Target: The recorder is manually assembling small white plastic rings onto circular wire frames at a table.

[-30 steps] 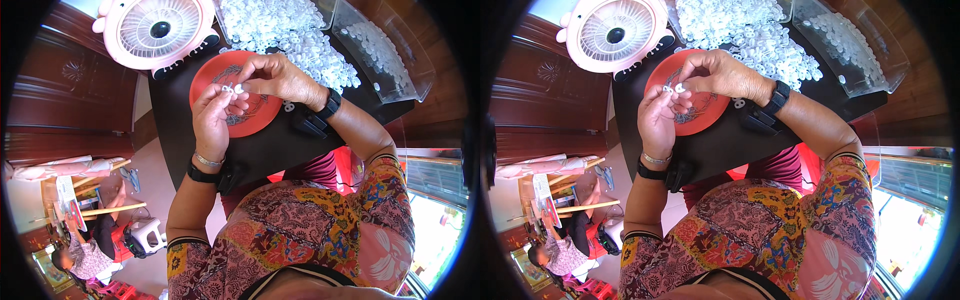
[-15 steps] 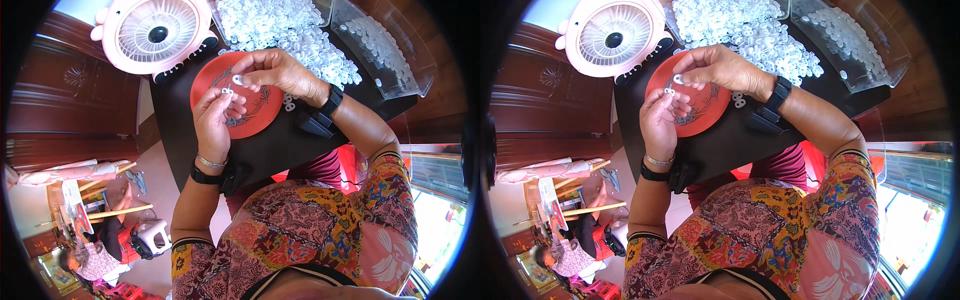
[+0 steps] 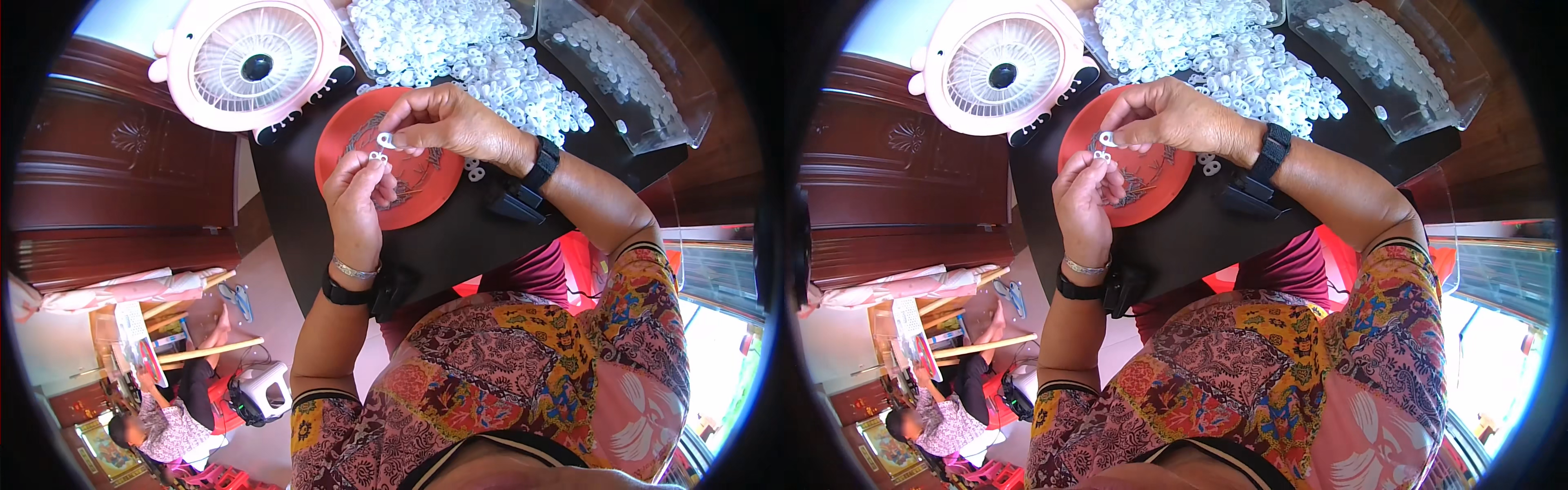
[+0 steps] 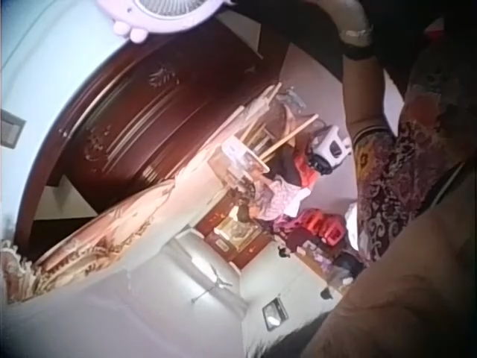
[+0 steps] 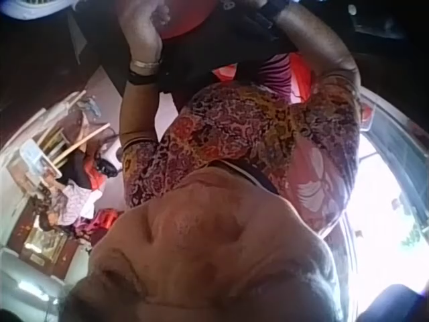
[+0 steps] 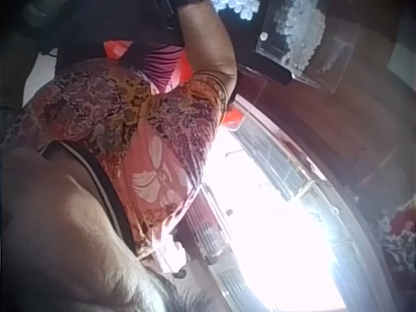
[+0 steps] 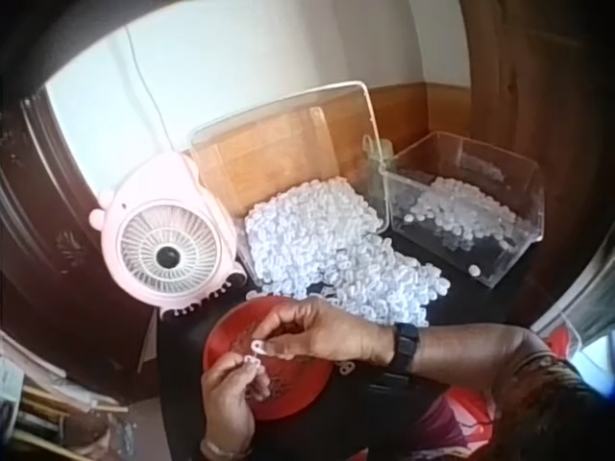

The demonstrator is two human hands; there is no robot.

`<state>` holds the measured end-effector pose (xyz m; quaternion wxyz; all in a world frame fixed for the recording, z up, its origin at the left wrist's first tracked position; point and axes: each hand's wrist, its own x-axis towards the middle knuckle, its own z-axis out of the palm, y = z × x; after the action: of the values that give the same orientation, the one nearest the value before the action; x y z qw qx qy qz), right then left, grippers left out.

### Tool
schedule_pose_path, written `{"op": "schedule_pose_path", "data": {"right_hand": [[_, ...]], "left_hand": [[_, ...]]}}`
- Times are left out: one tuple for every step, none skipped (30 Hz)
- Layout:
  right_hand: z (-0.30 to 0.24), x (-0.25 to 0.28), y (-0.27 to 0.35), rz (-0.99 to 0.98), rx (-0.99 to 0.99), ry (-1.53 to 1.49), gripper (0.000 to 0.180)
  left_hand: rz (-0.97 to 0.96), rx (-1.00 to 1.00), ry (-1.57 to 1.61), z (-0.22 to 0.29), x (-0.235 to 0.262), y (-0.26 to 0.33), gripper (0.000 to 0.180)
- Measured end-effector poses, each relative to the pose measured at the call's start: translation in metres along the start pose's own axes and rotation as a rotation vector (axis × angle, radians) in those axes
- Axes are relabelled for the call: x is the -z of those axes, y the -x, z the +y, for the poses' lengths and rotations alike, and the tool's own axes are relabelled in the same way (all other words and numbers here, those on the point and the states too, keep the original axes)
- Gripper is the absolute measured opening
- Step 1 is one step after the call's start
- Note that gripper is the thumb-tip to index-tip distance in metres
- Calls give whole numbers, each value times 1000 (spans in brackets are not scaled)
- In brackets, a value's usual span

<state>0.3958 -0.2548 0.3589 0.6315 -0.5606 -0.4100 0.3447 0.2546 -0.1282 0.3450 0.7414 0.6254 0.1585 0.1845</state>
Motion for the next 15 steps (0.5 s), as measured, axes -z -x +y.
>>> {"op": "schedule_pose_path", "data": {"right_hand": [[0, 0, 0, 10, 10, 20, 15], [0, -1, 0, 19, 21, 39, 15], [0, -1, 0, 20, 20, 38, 15], [-1, -1, 0, 26, 20, 42, 15], [-1, -1, 0, 32, 19, 47, 15], [0, -1, 0, 32, 19, 46, 15], [1, -1, -1, 24, 19, 37, 15], [2, -1, -1, 15, 18, 27, 15], [1, -1, -1, 15, 18, 27, 15], [-2, -2, 1, 5, 16, 69, 15], [-3, -2, 1, -4, 14, 110, 15], [-2, -2, 1, -5, 14, 110, 15], [0, -1, 1, -4, 21, 102, 15], [2, -1, 1, -4, 28, 95, 15], [2, -2, 1, -4, 27, 95, 15]], "left_hand": [[3, 0, -1, -1, 0, 0, 13], [3, 1, -2, 0, 0, 0, 13], [3, 1, -9, 1, 0, 0, 13], [3, 1, -16, 1, -1, 0, 13], [2, 1, -16, 1, -1, 0, 13], [0, 1, -17, 1, -1, 0, 13], [-2, 0, -18, 1, -1, 1, 13], [-2, 0, -18, 1, -1, 1, 13], [-2, -8, -50, 0, -1, 1, 15], [-3, -16, -82, 0, -1, 1, 18], [-2, -15, -82, -1, -1, 1, 18], [-6, -13, -77, -1, -1, 0, 18], [-11, -11, -73, -1, -1, 0, 18], [-11, -11, -74, -1, -2, 0, 18], [-4, -11, -77, -1, -3, 1, 18]]}}
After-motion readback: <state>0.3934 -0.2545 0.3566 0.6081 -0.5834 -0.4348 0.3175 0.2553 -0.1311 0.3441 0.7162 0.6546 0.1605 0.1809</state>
